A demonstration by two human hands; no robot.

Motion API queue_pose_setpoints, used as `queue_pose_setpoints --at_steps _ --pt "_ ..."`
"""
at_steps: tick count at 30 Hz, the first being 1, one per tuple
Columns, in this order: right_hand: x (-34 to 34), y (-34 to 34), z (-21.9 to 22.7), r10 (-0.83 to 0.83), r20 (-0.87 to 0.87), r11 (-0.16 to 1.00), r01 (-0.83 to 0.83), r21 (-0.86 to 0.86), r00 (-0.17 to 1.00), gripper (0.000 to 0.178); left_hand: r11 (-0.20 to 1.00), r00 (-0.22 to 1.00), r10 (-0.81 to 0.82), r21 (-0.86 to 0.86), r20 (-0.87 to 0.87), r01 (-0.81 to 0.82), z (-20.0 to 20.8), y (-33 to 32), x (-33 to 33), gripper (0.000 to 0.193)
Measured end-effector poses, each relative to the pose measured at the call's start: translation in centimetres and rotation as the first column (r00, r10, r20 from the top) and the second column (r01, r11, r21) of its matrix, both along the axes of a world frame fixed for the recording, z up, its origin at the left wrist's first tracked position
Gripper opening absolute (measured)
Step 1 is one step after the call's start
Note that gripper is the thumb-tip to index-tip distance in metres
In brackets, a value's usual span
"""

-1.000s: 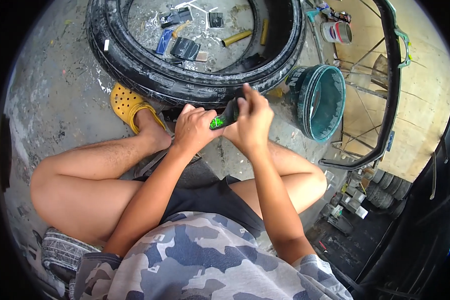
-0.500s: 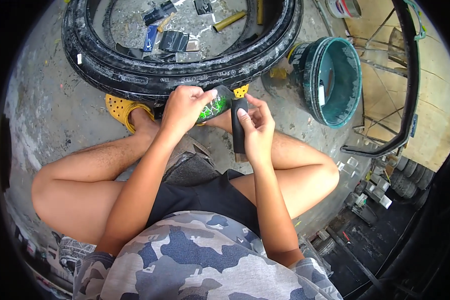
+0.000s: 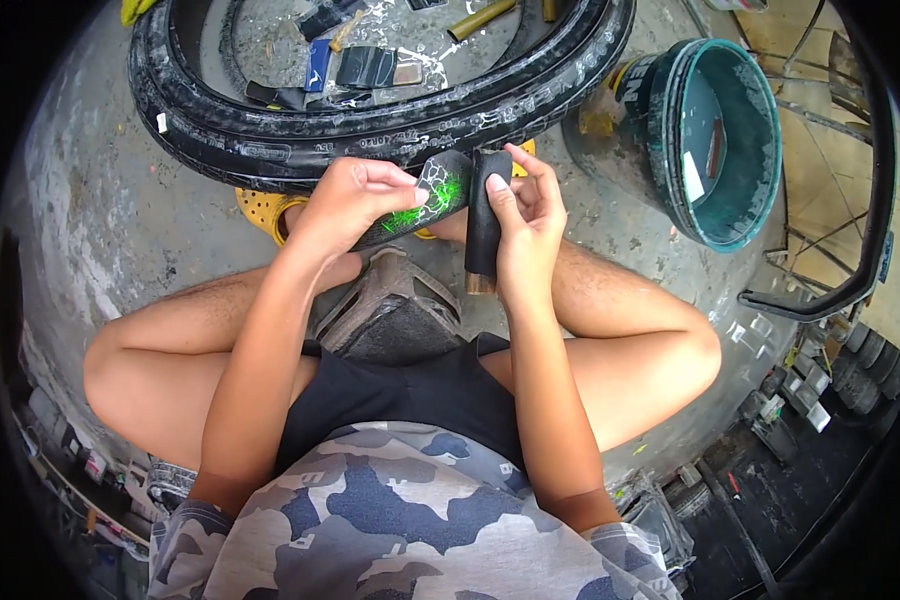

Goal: The recorder uses a metal scraper and a sanding pad to prepare a green motorcycle fairing piece while seated in a workshop.

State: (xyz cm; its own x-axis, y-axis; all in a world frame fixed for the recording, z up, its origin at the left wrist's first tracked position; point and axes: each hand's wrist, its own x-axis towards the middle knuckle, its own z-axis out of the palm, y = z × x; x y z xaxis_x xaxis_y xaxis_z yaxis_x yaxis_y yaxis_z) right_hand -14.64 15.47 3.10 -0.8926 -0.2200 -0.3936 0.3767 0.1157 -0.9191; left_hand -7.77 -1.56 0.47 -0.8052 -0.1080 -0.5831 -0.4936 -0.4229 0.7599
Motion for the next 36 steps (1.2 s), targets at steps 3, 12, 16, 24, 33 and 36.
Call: queue_pose_setpoints --at_steps 3,12,16,24,33,36 --pt "0.2 -0.3 0.0 -0.014 -0.011 1.000 0.014 -0.009 1.000 0.037 0.960 0.996 -0.054 -0.269 0.078 0.073 0.0 0.5 -0.7 0.026" --pt "0.4 -0.7 0.6 -0.001 -0.087 1.000 0.001 -0.006 0.996 0.033 0.945 0.998 0.019 -0.327 0.058 0.001 -0.5 0.7 -0.5 0.035" --pt "0.1 -0.5 1.2 0.096 -0.143 0.994 -0.088 0.059 0.985 0.031 0.887 0.998 0.005 -0.461 0.057 0.022 -0.2 1.1 -0.7 0.034" --pt "-0.5 0.1 2.8 0.625 -0.410 0.736 -0.326 0.593 0.665 0.036 0.883 0.996 -0.032 -0.468 -0.088 -0.013 0.4 0.6 0.6 0.036" --pt "-2.5 -4.5 1.4 0.769 -0.537 0.638 -0.364 0.678 0.347 0.037 0.417 0.924 -0.381 -0.897 -0.023 0.149 -0.8 1.0 2.1 0.035" --pt "-1.4 -2.2 1.8 0.750 -0.562 0.662 -0.409 0.628 0.349 0.042 0.404 0.928 -0.369 -0.908 -0.048 0.113 -1.1 1.0 2.5 0.033"
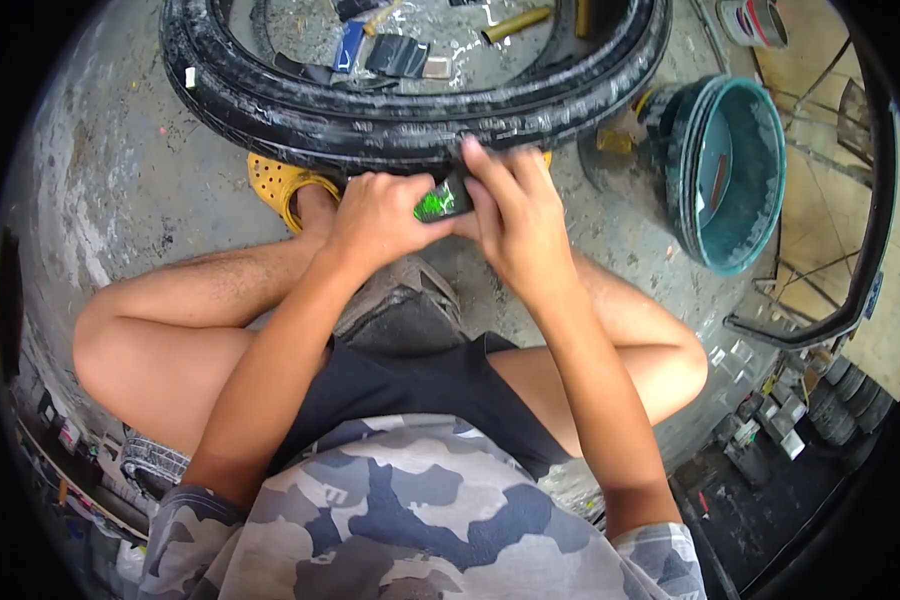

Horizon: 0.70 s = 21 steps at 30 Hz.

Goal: The recorder uses a metal scraper and a sanding pad to prepare a green motorcycle fairing piece while seated in a workshop.

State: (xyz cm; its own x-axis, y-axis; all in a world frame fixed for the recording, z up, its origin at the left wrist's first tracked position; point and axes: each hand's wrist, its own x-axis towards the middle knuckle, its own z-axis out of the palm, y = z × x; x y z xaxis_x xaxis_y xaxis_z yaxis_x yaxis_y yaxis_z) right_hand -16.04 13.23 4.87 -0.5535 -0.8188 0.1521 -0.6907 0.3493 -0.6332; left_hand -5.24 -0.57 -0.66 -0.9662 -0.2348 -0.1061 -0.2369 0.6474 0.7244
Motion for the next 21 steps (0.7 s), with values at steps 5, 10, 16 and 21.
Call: queue_pose_setpoints --at_steps 5,10,16,21 --pt "-0.5 -1.0 0.2 -0.009 -0.028 0.998 0.011 0.070 1.000 0.042 0.999 0.997 0.030 -0.009 -0.078 -0.030 -0.4 0.6 -0.1 0.031" --pt "0.9 1.0 0.8 0.013 -0.063 0.998 -0.010 0.054 0.998 0.039 1.000 0.997 0.020 -0.015 -0.075 -0.021 -0.3 0.3 0.0 0.030" --pt "-2.2 -3.0 0.5 -0.156 0.174 0.983 0.135 0.125 0.972 0.034 0.999 0.999 0.015 0.049 -0.040 -0.013 0.1 0.3 -0.1 0.034" --pt "-2.2 2.4 1.2 -0.460 0.688 0.796 0.604 0.040 0.561 0.035 0.931 0.987 0.074 0.346 0.142 -0.120 2.4 -0.3 -1.6 0.037"
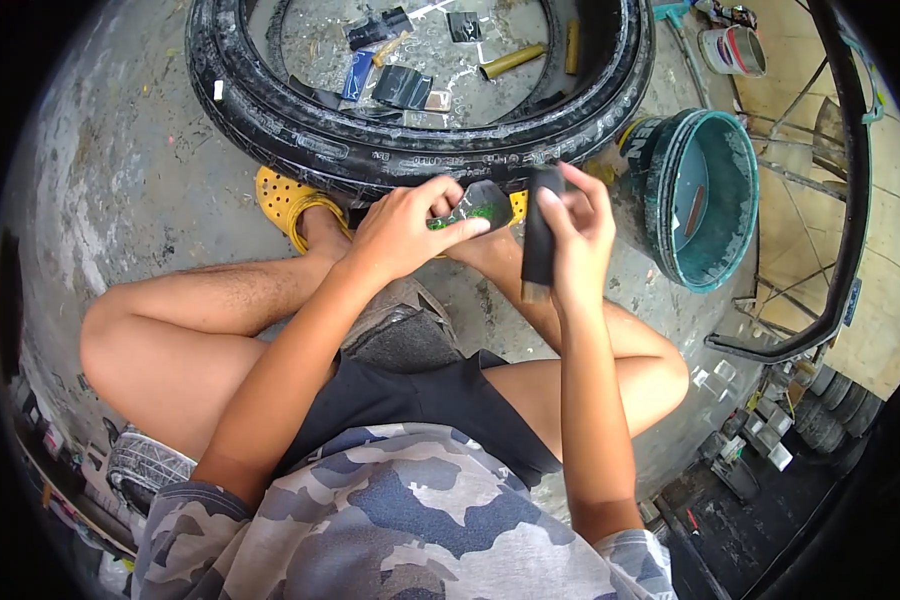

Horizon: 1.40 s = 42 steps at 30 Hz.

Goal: The recorder uses a metal scraper and a sanding pad to prepare a green motorcycle fairing piece while seated in a workshop.

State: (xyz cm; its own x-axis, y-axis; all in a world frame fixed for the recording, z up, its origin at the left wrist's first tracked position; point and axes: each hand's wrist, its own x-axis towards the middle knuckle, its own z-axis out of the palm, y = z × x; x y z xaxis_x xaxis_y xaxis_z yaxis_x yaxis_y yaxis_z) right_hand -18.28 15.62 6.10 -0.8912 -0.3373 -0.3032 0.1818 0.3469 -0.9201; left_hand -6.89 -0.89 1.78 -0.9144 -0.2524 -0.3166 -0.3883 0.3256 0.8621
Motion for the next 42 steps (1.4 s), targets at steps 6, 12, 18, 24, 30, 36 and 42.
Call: queue_pose_setpoints --at_steps 6,12,18,24,30,36,42 --pt "3.2 1.2 1.2 -0.193 0.347 0.909 0.300 -0.290 0.918 0.032 0.948 0.964 0.229 0.191 0.136 -0.253 -1.3 0.9 -2.1 0.031" --pt "5.8 0.6 0.3 -0.138 0.461 0.888 0.316 -0.335 0.877 0.032 0.936 0.951 0.255 0.203 0.174 -0.288 -2.0 0.6 -2.8 0.033" --pt "6.3 1.9 0.1 -0.076 0.547 0.803 0.377 -0.462 0.833 0.033 0.925 0.970 0.234 0.293 0.064 -0.243 -4.5 0.9 -2.1 0.034" --pt "7.5 3.0 -0.5 -0.184 0.524 0.835 0.413 -0.363 0.832 0.038 0.965 0.949 0.241 0.054 0.202 -0.256 -0.1 0.7 -3.0 0.035" --pt "9.2 2.6 -0.4 -0.206 0.438 0.888 0.355 -0.293 0.875 0.040 0.965 0.962 0.230 -0.162 0.147 -0.206 2.5 -0.3 -1.6 0.049" --pt "10.1 0.7 0.0 -0.057 0.059 0.972 0.069 -0.223 0.997 0.046 0.984 0.993 0.112 0.137 0.045 -0.117 6.2 2.2 3.8 0.044" --pt "10.2 -0.5 0.2 -0.051 -0.009 0.989 0.049 -0.140 0.999 0.042 0.927 0.982 0.185 0.325 0.030 -0.185 1.2 3.0 5.5 0.017"
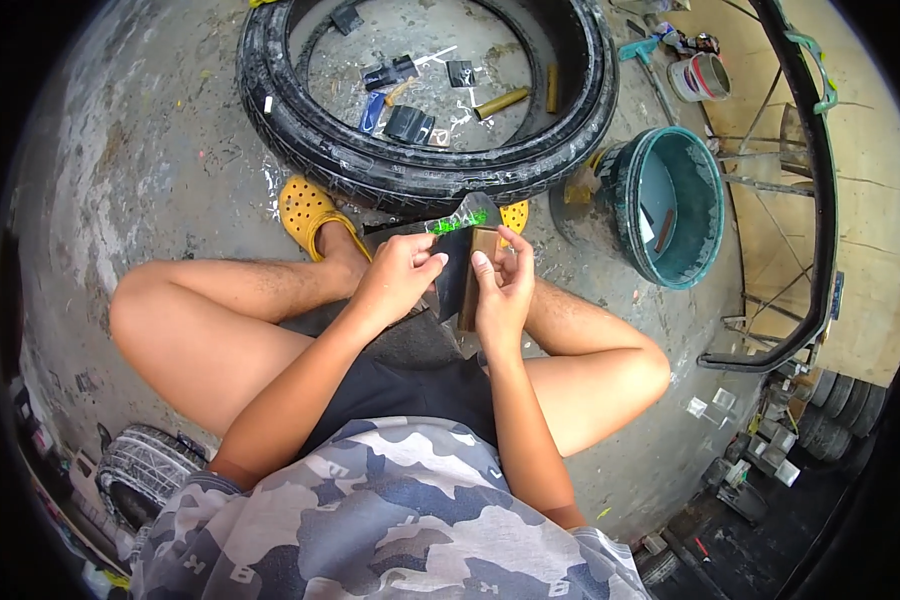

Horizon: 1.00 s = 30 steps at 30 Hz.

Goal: The recorder uses a metal scraper and a sanding pad to prepare a green motorcycle fairing piece while seated in a workshop.

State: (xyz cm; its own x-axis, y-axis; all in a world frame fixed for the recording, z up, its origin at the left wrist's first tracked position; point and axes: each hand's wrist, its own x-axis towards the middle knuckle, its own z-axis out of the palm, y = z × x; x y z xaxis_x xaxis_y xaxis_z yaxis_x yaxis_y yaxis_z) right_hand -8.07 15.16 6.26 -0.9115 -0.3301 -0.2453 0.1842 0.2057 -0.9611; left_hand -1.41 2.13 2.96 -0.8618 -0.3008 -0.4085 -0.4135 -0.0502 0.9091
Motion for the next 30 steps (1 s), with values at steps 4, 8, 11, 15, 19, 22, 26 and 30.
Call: queue_pose_setpoints --at_steps 4,8,11,15,19,22,26,30 --pt "-0.7 0.1 0.2 -0.009 -0.185 0.990 0.035 0.137 0.983 0.041 1.000 1.000 -0.006 -0.011 0.018 0.006 -0.2 0.0 -0.3 0.019" --pt "-0.7 -0.5 1.7 0.013 -0.296 0.977 0.051 0.207 0.955 0.040 0.930 0.965 0.250 0.298 -0.081 -0.216 0.9 0.5 -0.4 0.012" --pt "-0.6 -1.3 2.9 -0.143 -0.370 0.975 0.196 0.109 0.918 0.039 0.843 0.923 0.378 0.439 -0.071 -0.311 1.2 0.4 -0.7 0.011" --pt "-0.5 -2.1 4.3 -0.054 -0.375 0.984 0.113 0.135 0.925 0.037 0.846 0.827 0.508 0.320 -0.241 -0.427 -0.4 0.5 -1.1 0.012" --pt "0.2 -2.9 3.3 0.002 -0.375 0.980 0.072 0.184 0.927 0.039 0.876 0.866 0.459 0.267 -0.199 -0.402 1.0 0.6 -1.1 0.017" --pt "0.1 -3.6 3.1 0.010 -0.414 0.970 0.091 0.223 0.910 0.038 0.843 0.771 0.530 0.319 -0.353 -0.433 2.0 1.6 -1.3 0.034" --pt "-0.3 -3.3 1.8 0.018 -0.470 0.968 0.103 0.230 0.883 0.036 0.859 0.780 0.494 0.358 -0.384 -0.367 2.8 1.9 -1.1 0.041" --pt "-0.3 -3.3 1.3 -0.006 -0.497 0.987 0.085 0.137 0.868 0.035 0.889 0.834 0.418 0.350 -0.361 -0.294 1.6 2.9 -0.4 0.023"
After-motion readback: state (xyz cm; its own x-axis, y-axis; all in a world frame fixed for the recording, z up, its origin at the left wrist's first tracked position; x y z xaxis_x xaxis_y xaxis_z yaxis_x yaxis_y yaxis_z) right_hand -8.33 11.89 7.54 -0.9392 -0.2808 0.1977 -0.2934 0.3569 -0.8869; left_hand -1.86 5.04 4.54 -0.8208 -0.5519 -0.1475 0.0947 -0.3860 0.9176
